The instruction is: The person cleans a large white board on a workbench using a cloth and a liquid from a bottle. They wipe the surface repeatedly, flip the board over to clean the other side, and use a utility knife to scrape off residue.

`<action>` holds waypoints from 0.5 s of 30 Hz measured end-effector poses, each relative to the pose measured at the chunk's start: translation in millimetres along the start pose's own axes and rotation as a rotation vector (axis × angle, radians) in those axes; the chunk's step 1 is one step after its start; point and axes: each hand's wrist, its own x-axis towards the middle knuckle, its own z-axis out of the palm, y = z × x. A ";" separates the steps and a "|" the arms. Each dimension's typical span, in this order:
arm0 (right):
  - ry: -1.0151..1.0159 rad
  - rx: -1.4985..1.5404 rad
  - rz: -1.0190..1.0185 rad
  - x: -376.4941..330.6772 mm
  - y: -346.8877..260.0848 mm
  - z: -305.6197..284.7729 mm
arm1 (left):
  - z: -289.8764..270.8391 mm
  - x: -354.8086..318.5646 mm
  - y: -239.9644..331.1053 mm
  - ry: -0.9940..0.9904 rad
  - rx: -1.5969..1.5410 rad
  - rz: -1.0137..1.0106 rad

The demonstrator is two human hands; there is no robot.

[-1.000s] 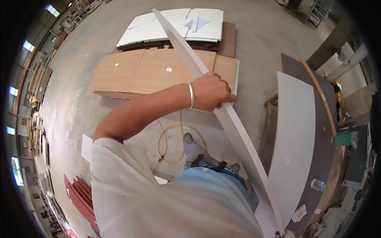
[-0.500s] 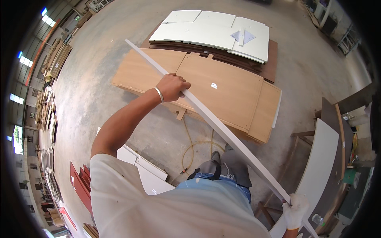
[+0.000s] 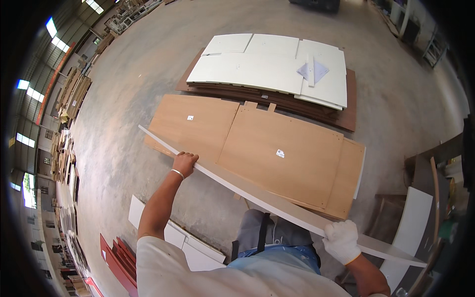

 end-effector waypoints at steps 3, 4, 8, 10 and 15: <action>-0.043 -0.077 -0.018 54.5 1.7 21.8 | 19.9 10.8 -43.0 0.035 -0.002 -0.028; -0.035 -0.090 -0.031 72.5 0.0 29.5 | 27.3 15.3 -58.8 0.042 0.011 -0.034; -0.066 -0.109 -0.005 150.4 -2.5 67.5 | 50.9 37.4 -123.0 0.057 0.025 -0.041; -0.057 -0.129 0.013 188.8 -9.6 92.3 | 69.2 47.1 -156.0 0.050 0.016 -0.036; -0.075 -0.157 0.050 260.1 -31.9 165.5 | 122.2 52.8 -217.3 0.055 0.006 -0.032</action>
